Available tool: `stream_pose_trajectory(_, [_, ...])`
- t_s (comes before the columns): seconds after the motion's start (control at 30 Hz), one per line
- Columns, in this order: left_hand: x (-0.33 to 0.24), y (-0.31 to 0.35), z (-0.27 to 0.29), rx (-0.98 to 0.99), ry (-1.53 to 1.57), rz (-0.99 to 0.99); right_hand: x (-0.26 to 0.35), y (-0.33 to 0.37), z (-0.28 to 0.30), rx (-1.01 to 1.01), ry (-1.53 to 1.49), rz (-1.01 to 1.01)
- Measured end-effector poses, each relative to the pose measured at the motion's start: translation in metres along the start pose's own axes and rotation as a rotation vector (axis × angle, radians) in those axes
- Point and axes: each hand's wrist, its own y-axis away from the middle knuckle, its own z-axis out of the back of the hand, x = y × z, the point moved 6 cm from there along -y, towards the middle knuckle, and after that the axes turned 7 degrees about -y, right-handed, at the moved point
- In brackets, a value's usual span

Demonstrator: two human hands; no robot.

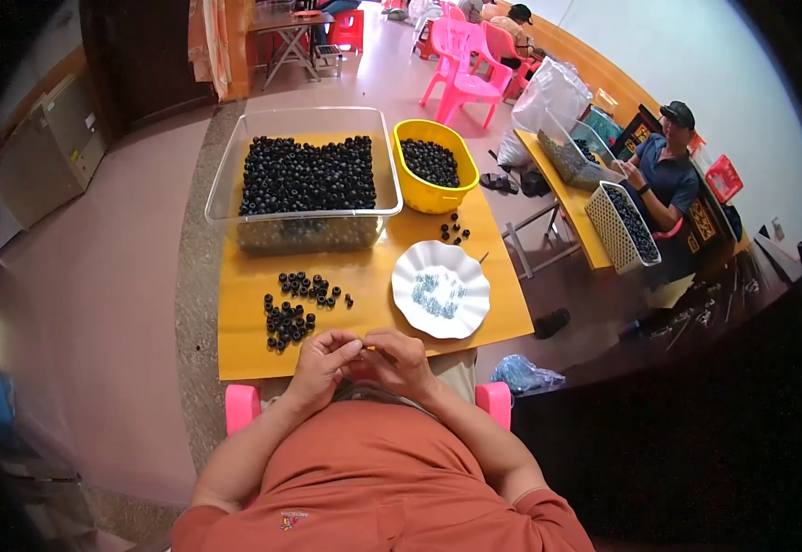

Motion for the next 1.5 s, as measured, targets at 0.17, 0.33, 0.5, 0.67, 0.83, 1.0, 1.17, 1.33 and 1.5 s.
stream_pose_trajectory(0.17, [0.001, 0.002, -0.002, 0.008, -0.031, 0.016, 0.009, -0.005, 0.006, 0.035, -0.028, -0.02])
stream_pose_trajectory(0.33, [0.006, 0.003, 0.001, -0.014, -0.045, 0.031, 0.017, -0.016, 0.052, -0.049, 0.188, 0.034])
stream_pose_trajectory(0.5, [0.006, 0.003, -0.001, -0.009, -0.062, 0.043, -0.016, -0.009, 0.114, 0.015, 0.465, -0.253])
stream_pose_trajectory(0.67, [0.005, 0.004, -0.004, -0.006, -0.092, 0.041, -0.022, -0.01, 0.126, 0.175, 0.695, -0.315])
stream_pose_trajectory(0.83, [0.003, 0.005, -0.004, -0.017, -0.111, 0.035, -0.031, -0.017, 0.121, 0.326, 0.843, -0.358])
stream_pose_trajectory(1.0, [0.003, 0.004, -0.005, -0.015, -0.12, 0.03, -0.039, -0.018, 0.117, 0.35, 0.829, -0.365])
stream_pose_trajectory(1.17, [0.0, 0.005, -0.006, -0.015, -0.131, 0.026, -0.043, -0.018, 0.115, 0.368, 0.839, -0.386])
stream_pose_trajectory(1.33, [0.004, 0.003, -0.005, -0.001, -0.117, 0.02, -0.039, -0.018, 0.115, 0.363, 0.868, -0.285])
stream_pose_trajectory(1.5, [0.004, 0.002, -0.004, 0.003, -0.092, 0.01, -0.04, -0.016, 0.112, 0.377, 0.888, -0.238])
